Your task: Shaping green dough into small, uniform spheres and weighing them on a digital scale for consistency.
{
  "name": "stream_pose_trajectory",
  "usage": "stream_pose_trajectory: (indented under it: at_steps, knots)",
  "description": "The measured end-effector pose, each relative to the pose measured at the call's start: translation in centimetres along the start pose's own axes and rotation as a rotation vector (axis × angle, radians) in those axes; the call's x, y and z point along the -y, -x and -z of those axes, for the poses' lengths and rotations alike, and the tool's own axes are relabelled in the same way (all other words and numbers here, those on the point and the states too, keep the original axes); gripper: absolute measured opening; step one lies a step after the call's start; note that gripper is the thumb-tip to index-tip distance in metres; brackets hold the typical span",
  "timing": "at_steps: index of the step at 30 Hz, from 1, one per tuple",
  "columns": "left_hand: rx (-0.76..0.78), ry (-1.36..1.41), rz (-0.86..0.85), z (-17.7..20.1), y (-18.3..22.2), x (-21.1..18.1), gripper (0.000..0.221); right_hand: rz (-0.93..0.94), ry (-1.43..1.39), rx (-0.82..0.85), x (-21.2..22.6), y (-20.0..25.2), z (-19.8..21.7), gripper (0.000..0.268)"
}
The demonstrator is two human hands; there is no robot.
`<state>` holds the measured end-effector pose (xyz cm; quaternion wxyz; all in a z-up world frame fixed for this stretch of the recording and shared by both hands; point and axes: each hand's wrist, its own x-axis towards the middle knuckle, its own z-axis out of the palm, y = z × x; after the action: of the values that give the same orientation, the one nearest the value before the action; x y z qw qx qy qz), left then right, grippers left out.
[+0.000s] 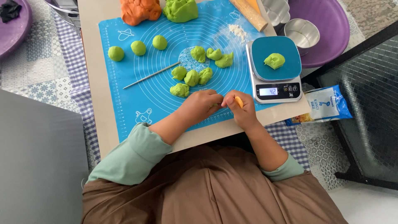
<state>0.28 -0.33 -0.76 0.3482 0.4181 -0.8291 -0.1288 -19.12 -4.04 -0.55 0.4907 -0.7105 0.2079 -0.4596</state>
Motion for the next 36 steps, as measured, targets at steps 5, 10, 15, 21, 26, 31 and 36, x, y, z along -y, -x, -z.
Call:
stream_pose_trajectory:
  at_steps: [5,10,15,21,26,31,36]
  knots:
    - [0.082,-0.066,-0.015,1.0,-0.1,-1.1,0.016,0.026,0.064,0.038,1.3,0.1,-1.1,0.034]
    - [0.127,-0.09,0.006,0.8,0.0,-0.2,0.022,0.046,0.166,0.07,1.3,0.1,-1.3,0.03]
    - [0.156,-0.117,0.026,0.5,0.1,0.0,0.02,0.053,0.212,0.111,1.7,0.1,-1.4,0.027]
    - [0.159,-0.126,0.043,0.3,0.3,0.1,0.02,0.066,0.245,0.131,1.9,0.1,-1.6,0.024]
    - [0.163,-0.125,0.052,0.9,0.0,-0.5,0.017,0.06,0.26,0.132,1.6,0.2,-1.6,0.024]
    - [0.179,-0.126,0.052,0.9,0.2,-0.3,0.018,0.068,0.285,0.115,1.5,0.4,-1.8,0.024]
    - [0.149,-0.188,0.044,0.1,0.6,0.3,0.015,0.077,0.32,0.119,1.3,0.7,-1.8,0.02]
